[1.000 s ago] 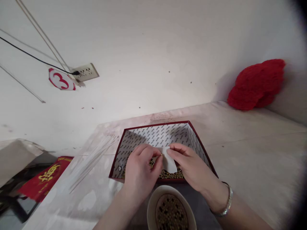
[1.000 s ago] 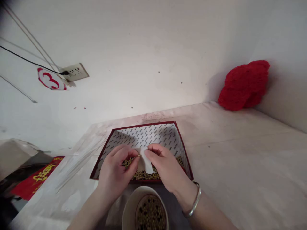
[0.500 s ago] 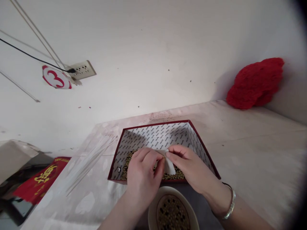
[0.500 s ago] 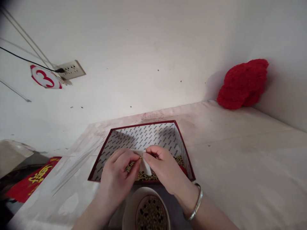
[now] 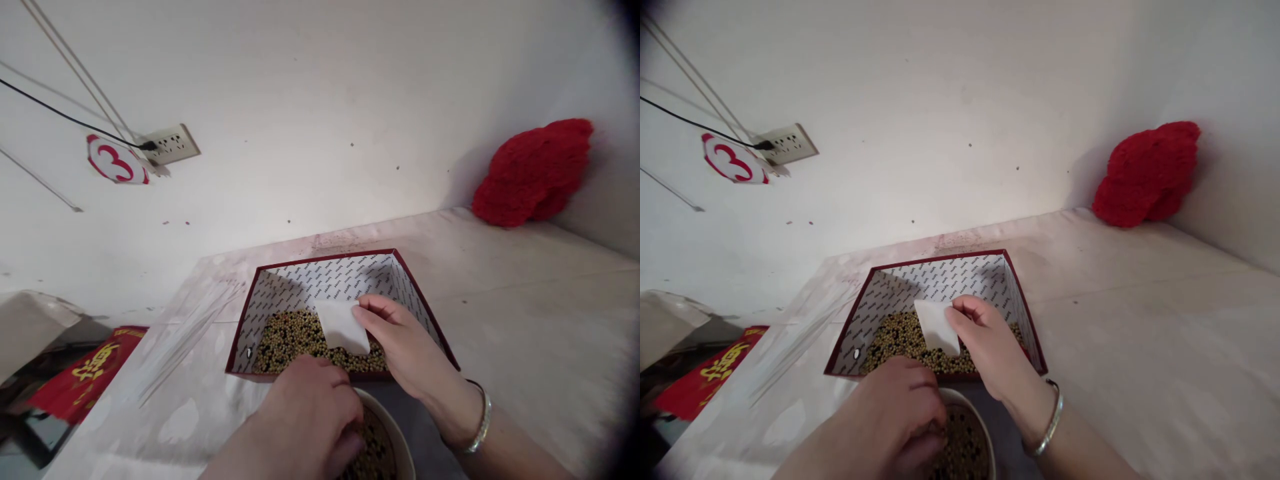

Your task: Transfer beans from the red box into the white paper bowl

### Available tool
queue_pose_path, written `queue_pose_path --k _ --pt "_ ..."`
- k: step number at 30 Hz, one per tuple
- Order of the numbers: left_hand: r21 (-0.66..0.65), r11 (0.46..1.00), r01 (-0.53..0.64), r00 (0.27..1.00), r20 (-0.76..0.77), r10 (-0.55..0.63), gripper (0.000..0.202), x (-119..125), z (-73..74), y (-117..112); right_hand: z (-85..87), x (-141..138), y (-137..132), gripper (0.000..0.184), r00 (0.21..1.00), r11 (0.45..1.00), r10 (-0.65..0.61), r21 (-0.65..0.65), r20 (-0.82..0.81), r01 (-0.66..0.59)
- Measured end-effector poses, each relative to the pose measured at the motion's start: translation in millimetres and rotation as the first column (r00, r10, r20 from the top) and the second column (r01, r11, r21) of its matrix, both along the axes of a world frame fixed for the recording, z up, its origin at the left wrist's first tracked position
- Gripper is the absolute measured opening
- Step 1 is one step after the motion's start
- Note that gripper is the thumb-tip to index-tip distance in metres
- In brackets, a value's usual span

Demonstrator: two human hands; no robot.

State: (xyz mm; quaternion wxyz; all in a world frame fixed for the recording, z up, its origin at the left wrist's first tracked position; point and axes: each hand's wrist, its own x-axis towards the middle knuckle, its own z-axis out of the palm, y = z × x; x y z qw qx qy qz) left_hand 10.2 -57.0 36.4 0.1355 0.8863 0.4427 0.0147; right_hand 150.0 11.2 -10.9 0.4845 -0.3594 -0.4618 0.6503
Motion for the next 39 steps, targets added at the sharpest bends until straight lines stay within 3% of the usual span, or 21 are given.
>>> queue_pose_path --k 3,5,7,9,14,25,31,39 --pt "0.014 0.984 -0.180 0.979 0.101 0.177 0.005 -13 7.0 9 -2.1 0 1 0.016 1.000 1.000 0.012 0.003 -0.018 -0.012" --pt "0.064 0.941 -0.333 0.938 0.129 0.323 0.008 -27 6.4 20 -3.8 0 2 0.016 1.000 1.000 0.005 -0.018 -0.021 -0.006" --pt "0.138 0.886 -0.444 0.896 0.063 0.439 0.008 -42 -1.0 33 -5.3 0 2 0.017 1.000 0.999 -0.006 -0.046 -0.020 0.005" --pt "0.135 0.872 -0.470 0.879 -0.023 0.477 0.012 -53 -12.6 45 -6.2 0 2 0.018 0.999 0.998 -0.019 -0.066 -0.030 0.017" --pt "0.063 0.895 -0.441 0.891 -0.085 0.446 0.013 -64 -31.7 58 -4.9 0 4 0.016 0.989 0.989 -0.090 -0.128 -0.122 0.074" --pt "0.010 0.931 -0.364 0.893 -0.279 0.353 0.018 -59 -29.7 65 -0.5 -1 4 0.017 0.983 0.987 -0.101 -0.138 -0.152 0.080" --pt "-0.033 0.937 -0.347 0.826 -0.484 0.289 0.019 -50 -36.6 74 -2.7 0 5 0.016 0.980 0.989 -0.077 -0.139 -0.182 0.052" --pt "-0.161 0.916 -0.367 0.733 -0.657 0.178 0.021 -41 -33.2 76 0.0 0 4 0.011 0.982 0.992 -0.066 -0.118 -0.178 0.046"
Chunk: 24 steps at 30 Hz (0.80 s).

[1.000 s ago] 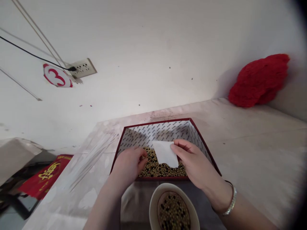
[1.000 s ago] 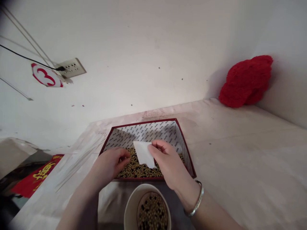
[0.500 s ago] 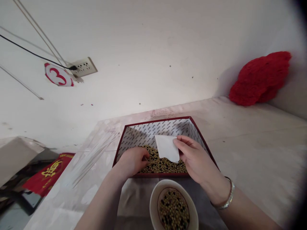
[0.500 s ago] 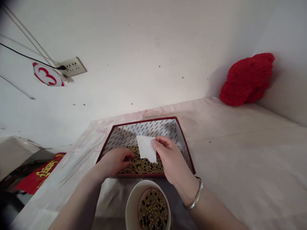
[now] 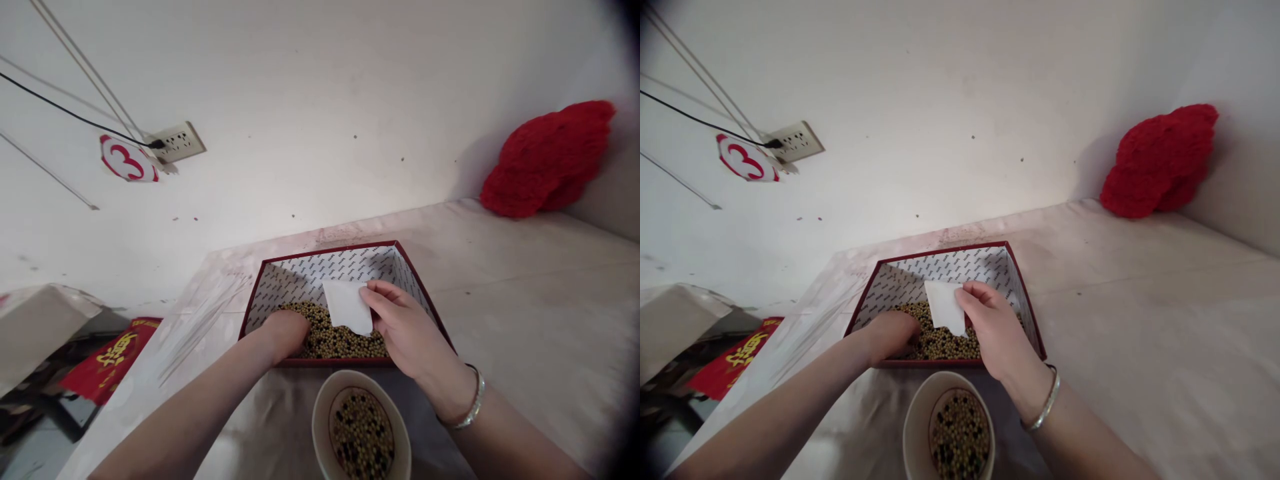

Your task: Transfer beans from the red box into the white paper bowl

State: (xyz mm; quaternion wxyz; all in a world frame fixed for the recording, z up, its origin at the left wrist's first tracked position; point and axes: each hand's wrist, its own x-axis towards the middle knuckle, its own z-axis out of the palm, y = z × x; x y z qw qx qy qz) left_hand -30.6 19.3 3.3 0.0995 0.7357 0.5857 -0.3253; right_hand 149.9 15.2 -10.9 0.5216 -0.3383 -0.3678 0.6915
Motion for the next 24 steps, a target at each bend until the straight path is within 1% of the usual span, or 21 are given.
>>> queue_pose_path --k 3,5,10,13,18,20,22,23,24 --pt "-0.002 1.000 0.000 1.000 -0.003 0.000 0.022 0 -1.2 0 -0.4 0 0 0.012 1.000 1.000 -0.005 0.010 0.026 0.005" --pt "0.028 1.000 0.001 1.000 0.011 -0.001 0.022 -1 -2.4 -1 -1.3 0 1 0.013 0.999 1.000 -0.002 0.019 0.032 0.001" --pt "0.193 0.981 -0.016 0.996 0.089 -0.001 0.016 -4 -1.7 -2 -2.3 -1 1 0.018 0.999 1.000 -0.012 0.013 0.043 0.012" --pt "0.290 0.956 -0.043 0.990 0.138 0.002 0.018 -6 0.3 -2 -1.3 -1 1 0.018 1.000 1.000 -0.016 -0.015 0.022 0.017" --pt "0.398 0.912 -0.097 0.977 0.212 0.011 0.022 -12 1.7 -2 -0.1 -1 0 0.016 1.000 1.000 0.008 -0.023 -0.009 -0.008" --pt "0.453 0.882 -0.132 0.969 0.245 0.019 0.023 -14 4.0 -4 -0.2 -1 0 0.016 1.000 1.000 0.007 -0.019 -0.006 -0.007" --pt "0.523 0.835 -0.170 0.961 0.275 0.023 0.025 -13 8.1 -11 -0.6 -1 1 0.017 1.000 1.000 0.000 -0.026 0.007 0.000" --pt "0.567 0.800 -0.197 0.953 0.302 0.021 0.026 -11 10.6 -16 -0.9 -2 1 0.018 1.000 1.000 -0.003 -0.029 0.017 0.003" --pt "0.614 0.754 -0.234 0.936 0.352 0.004 0.027 -7 13.0 -22 -1.3 -2 0 0.018 1.000 1.000 -0.002 -0.031 0.031 0.003"
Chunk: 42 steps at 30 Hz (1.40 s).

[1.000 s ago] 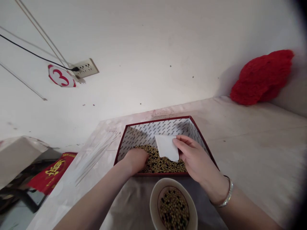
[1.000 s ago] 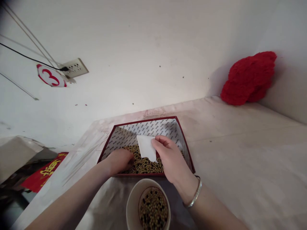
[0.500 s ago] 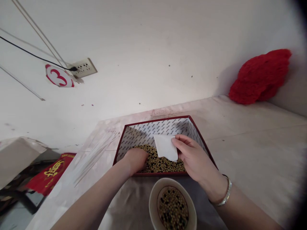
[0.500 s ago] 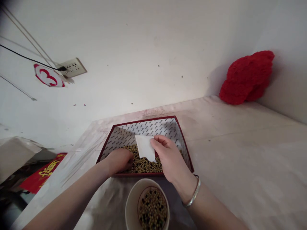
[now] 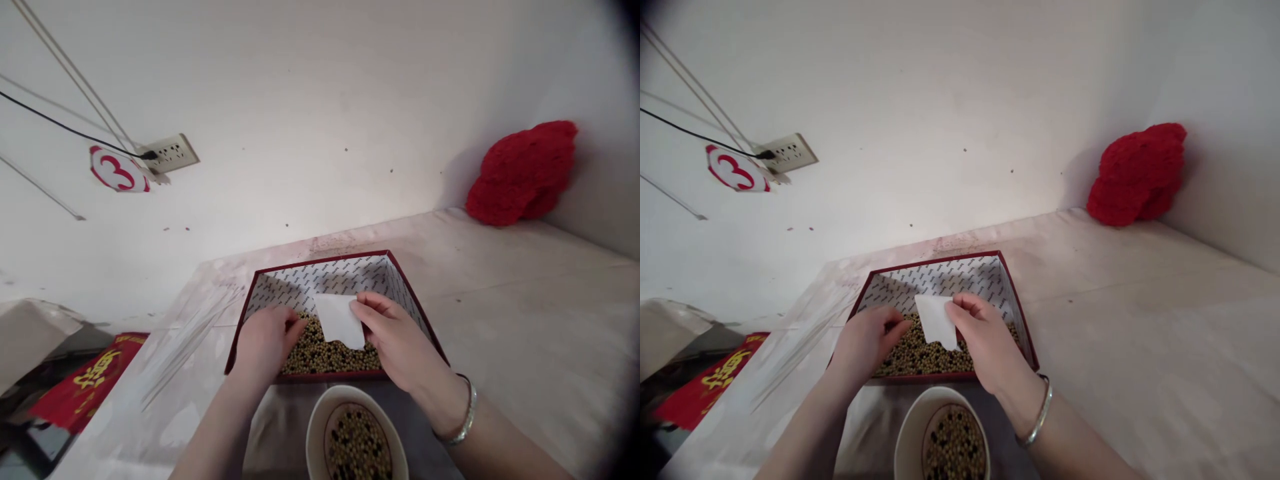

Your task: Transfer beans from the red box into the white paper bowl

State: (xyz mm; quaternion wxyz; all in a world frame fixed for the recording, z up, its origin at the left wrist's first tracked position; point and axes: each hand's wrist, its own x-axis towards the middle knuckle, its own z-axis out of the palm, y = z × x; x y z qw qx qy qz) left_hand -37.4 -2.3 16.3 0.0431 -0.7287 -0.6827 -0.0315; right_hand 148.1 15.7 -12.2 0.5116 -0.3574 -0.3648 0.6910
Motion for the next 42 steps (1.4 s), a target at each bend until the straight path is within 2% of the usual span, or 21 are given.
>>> queue_pose_path --k 2,4,6,8,13,18,22,31,38,42 --pt "0.223 0.975 0.000 0.980 0.193 -0.044 0.023 11 3.9 -12 -0.6 0 -1 0.018 0.999 1.000 0.015 0.009 0.031 -0.015" --pt "0.468 0.883 0.029 0.904 0.365 -0.224 0.013 26 5.8 -22 -0.5 0 -2 0.017 0.997 0.999 0.040 0.030 0.061 -0.042" --pt "0.619 0.781 0.078 0.834 0.389 -0.392 0.002 40 5.5 -28 0.8 2 -3 0.016 0.994 0.996 0.076 0.046 0.082 -0.080" --pt "0.676 0.729 0.113 0.819 0.352 -0.453 0.007 51 3.2 -29 3.2 3 -4 0.015 0.989 0.990 0.123 0.064 0.088 -0.129" --pt "0.710 0.695 0.114 0.843 0.301 -0.447 0.013 58 -6.5 -23 5.8 5 -4 0.012 0.971 0.964 0.231 0.116 0.066 -0.237" --pt "0.710 0.688 0.148 0.841 0.275 -0.465 0.017 56 -11.1 -21 -2.1 5 -3 0.012 0.986 0.985 0.156 0.064 0.067 -0.160" --pt "0.688 0.708 0.159 0.845 0.276 -0.458 0.019 55 -11.1 -22 -5.1 5 -2 0.013 0.988 0.991 0.124 0.046 0.094 -0.129" --pt "0.660 0.746 0.088 0.806 0.393 -0.443 0.010 49 -14.7 -18 -2.9 5 -1 0.013 0.975 0.976 0.187 0.090 0.118 -0.198" --pt "0.717 0.686 0.122 0.818 0.319 -0.479 0.008 49 -15.1 -20 0.4 7 -2 0.013 0.964 0.969 0.232 0.058 0.126 -0.241" --pt "0.732 0.671 0.120 0.835 0.292 -0.467 0.008 49 -14.6 -20 6.3 8 -3 0.018 0.944 0.944 0.300 0.099 0.141 -0.314"
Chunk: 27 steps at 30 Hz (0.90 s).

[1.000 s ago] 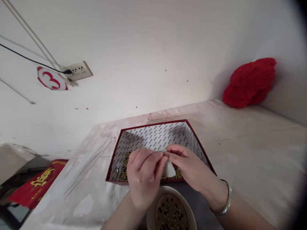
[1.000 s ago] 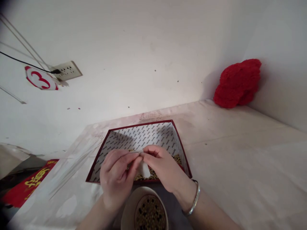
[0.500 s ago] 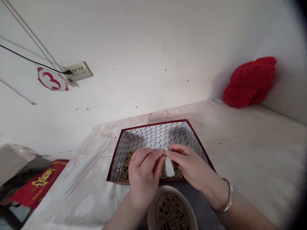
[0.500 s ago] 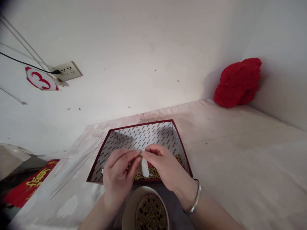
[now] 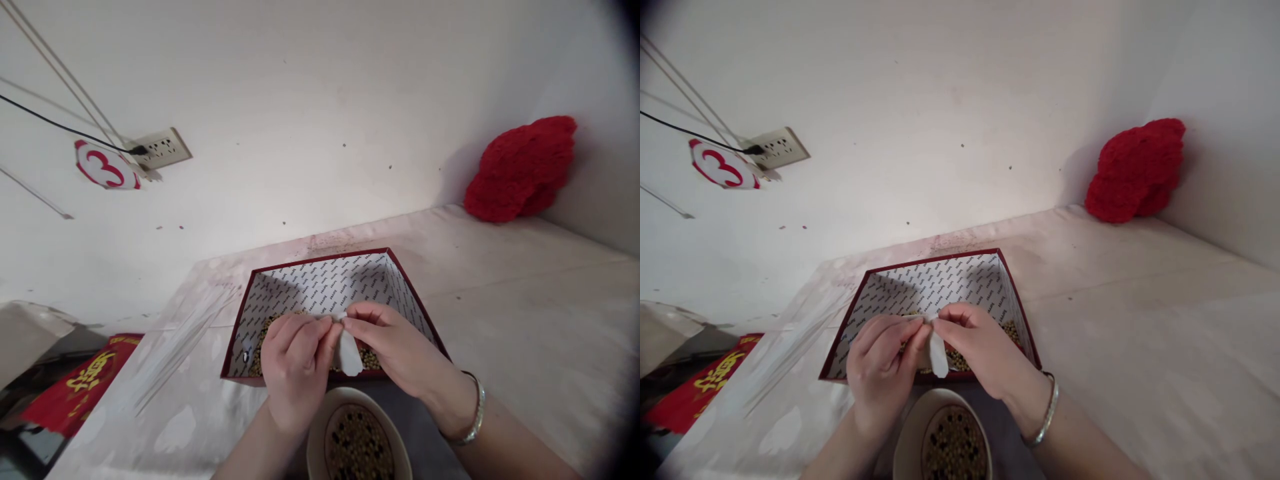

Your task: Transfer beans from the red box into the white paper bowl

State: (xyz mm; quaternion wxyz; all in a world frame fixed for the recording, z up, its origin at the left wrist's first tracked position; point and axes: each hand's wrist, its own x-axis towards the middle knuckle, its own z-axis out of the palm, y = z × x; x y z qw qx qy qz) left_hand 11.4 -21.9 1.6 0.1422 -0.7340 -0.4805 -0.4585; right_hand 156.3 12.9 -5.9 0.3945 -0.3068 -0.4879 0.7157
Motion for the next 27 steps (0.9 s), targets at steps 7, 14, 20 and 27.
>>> queue_pose_path --k 7,14,20,27 --pt "0.033 0.999 -0.022 0.996 -0.088 0.025 0.013 3.2 -1.5 0.4 -6.3 -1.5 1.5 0.015 1.000 1.000 -0.019 0.008 -0.005 0.019" --pt "0.049 0.997 -0.061 0.982 -0.178 0.069 0.018 3.8 -5.4 -0.4 -7.7 -1.0 3.6 0.017 0.993 0.994 -0.091 0.068 0.081 0.086" --pt "-0.001 0.998 -0.060 0.989 -0.133 0.059 0.016 3.4 -5.0 0.7 -6.3 -1.3 3.7 0.020 0.993 0.995 -0.073 0.078 0.091 0.066" --pt "-0.043 0.997 -0.070 0.994 -0.087 0.066 0.014 -1.6 -4.1 1.0 -0.9 -1.2 1.0 0.022 0.997 0.999 -0.025 0.036 0.075 0.022"
